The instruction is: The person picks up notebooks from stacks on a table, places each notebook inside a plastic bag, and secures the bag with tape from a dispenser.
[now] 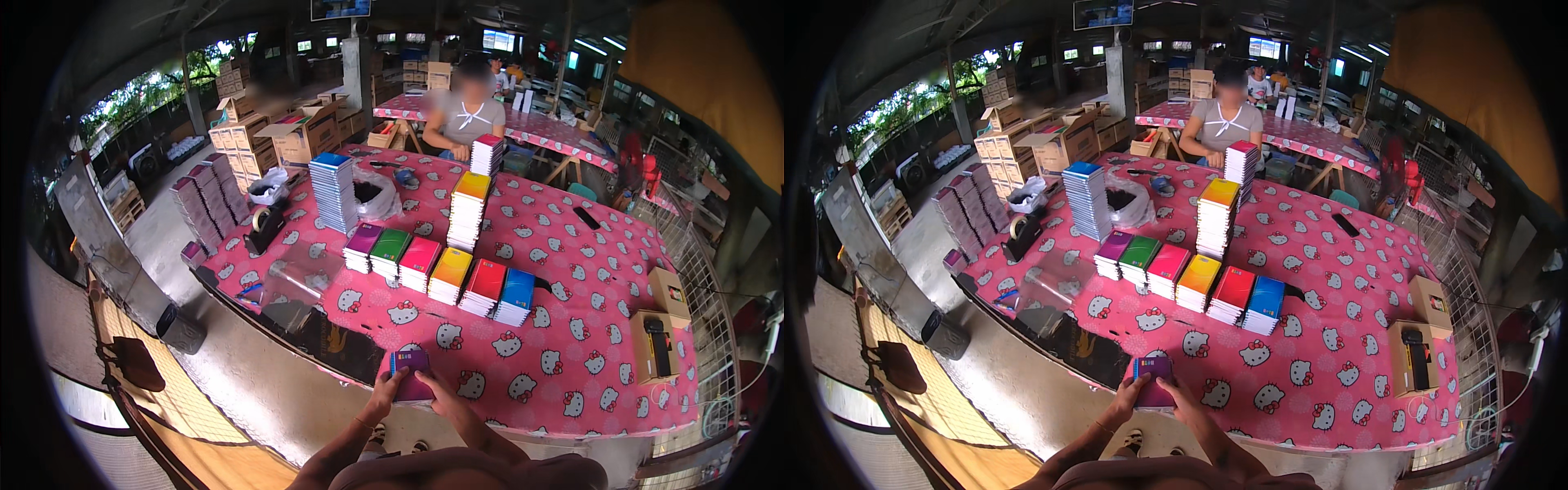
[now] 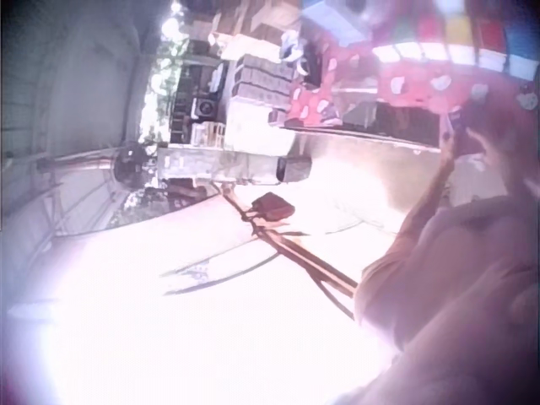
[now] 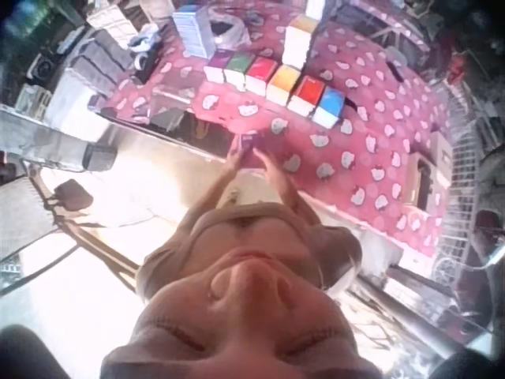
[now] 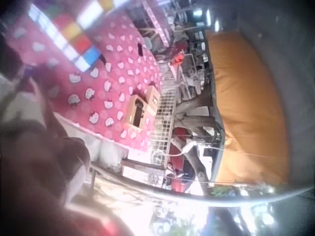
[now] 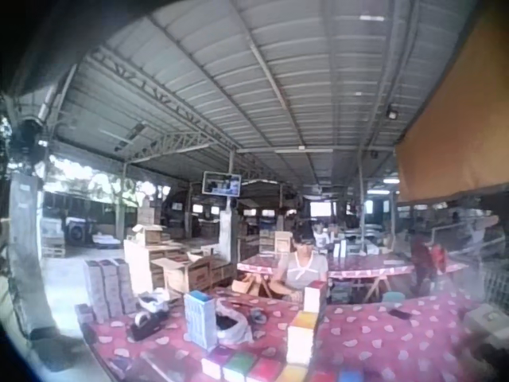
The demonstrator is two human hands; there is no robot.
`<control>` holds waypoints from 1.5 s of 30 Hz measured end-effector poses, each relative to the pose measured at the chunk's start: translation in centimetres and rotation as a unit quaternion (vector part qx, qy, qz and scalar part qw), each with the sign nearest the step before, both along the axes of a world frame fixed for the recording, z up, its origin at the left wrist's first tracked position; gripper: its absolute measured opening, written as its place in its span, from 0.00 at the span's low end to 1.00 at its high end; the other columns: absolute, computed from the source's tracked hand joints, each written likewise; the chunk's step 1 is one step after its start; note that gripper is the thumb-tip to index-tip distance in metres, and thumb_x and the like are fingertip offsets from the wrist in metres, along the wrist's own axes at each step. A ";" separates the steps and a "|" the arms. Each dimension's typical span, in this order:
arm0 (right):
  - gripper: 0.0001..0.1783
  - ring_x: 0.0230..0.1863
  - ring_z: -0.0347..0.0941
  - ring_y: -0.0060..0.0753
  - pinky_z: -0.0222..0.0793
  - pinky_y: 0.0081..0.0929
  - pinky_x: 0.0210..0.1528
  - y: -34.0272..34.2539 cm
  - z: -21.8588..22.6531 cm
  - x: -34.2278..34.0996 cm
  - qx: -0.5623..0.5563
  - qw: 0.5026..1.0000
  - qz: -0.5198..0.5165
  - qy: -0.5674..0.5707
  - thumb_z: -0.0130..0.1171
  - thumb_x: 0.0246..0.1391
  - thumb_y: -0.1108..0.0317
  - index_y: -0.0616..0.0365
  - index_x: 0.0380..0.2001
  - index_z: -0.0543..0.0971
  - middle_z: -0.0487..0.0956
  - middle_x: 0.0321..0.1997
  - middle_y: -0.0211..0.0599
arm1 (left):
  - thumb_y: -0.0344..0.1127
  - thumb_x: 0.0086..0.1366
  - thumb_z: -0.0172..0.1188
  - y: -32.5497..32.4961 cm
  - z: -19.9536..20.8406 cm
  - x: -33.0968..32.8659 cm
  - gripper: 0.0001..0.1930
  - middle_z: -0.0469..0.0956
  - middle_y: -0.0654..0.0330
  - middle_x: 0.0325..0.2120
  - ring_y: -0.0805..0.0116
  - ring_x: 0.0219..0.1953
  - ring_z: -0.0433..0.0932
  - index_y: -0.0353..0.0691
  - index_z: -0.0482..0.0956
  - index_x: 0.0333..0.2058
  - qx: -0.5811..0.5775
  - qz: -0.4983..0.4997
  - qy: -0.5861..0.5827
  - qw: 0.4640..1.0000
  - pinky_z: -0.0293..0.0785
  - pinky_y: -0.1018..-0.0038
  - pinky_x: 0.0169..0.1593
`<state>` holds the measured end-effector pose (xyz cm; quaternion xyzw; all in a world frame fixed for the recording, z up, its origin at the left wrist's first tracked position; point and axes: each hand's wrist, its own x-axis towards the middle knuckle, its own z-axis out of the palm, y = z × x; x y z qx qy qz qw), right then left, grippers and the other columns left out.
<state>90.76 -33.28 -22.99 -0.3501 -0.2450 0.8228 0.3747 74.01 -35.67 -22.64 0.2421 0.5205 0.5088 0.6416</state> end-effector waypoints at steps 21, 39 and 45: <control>0.27 0.54 0.73 0.30 0.69 0.34 0.55 -0.7 1.7 -0.8 0.030 0.996 -0.028 -0.077 0.67 0.57 0.57 0.59 0.55 0.74 0.78 0.51 0.37 | 0.45 0.66 0.64 -0.1 -0.5 -1.6 0.21 0.82 0.56 0.39 0.69 0.39 0.81 0.30 0.79 0.46 0.013 -0.021 0.037 0.999 0.77 0.75 0.45; 0.30 0.54 0.73 0.31 0.71 0.34 0.54 0.4 -1.1 -0.3 0.051 0.996 -0.041 -0.061 0.68 0.57 0.58 0.60 0.57 0.72 0.77 0.52 0.38 | 0.48 0.64 0.65 0.4 -0.1 -0.7 0.25 0.81 0.57 0.39 0.70 0.39 0.79 0.29 0.79 0.47 0.017 -0.018 0.052 0.998 0.75 0.75 0.45; 0.32 0.53 0.74 0.34 0.73 0.37 0.51 -0.1 0.4 -0.9 0.005 0.996 -0.031 -0.078 0.69 0.55 0.59 0.60 0.58 0.70 0.77 0.52 0.39 | 0.46 0.67 0.62 -0.3 -0.9 -1.5 0.23 0.82 0.56 0.39 0.70 0.39 0.81 0.29 0.78 0.48 0.014 -0.011 0.073 0.997 0.76 0.76 0.45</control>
